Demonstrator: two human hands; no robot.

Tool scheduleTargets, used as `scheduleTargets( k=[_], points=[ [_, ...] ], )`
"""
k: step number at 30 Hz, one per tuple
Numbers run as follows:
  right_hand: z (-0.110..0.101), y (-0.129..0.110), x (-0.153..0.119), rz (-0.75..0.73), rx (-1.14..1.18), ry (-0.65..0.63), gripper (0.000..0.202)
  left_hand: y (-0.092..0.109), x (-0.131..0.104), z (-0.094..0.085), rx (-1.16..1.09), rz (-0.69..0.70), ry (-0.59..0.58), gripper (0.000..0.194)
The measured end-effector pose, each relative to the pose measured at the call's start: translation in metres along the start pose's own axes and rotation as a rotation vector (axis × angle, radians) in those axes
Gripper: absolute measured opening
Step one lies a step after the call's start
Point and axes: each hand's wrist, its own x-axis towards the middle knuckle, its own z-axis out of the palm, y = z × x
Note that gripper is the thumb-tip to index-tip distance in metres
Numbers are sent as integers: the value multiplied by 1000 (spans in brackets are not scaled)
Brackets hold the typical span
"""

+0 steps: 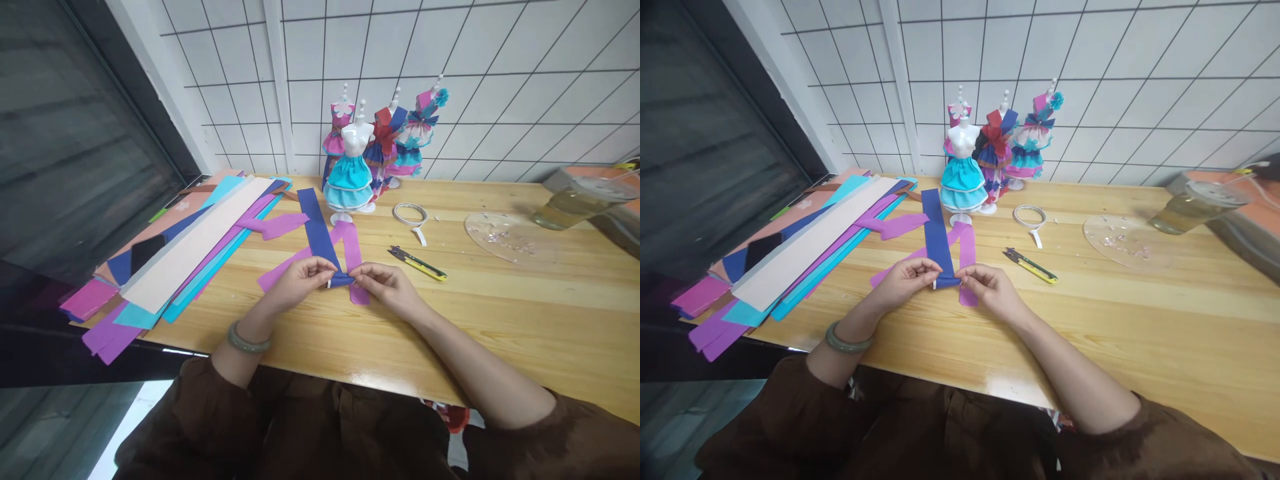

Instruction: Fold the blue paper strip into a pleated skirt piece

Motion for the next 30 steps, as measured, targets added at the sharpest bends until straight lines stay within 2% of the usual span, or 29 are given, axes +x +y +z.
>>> scheduleTargets(
  k=[4,12,18,30],
  points=[
    [-2,0,0,73,75,-4,25,2,0,-1,-5,-6,-10,20],
    [4,0,1,43,138,25,25,1,-1,0,-27,-95,40,32],
    [7,1,1,10,77,102,25,0,-1,1,-25,-84,57,30],
    [7,6,-1,-51,-96,141,19,-3,1,1,58,-64,120,28]
  ],
)
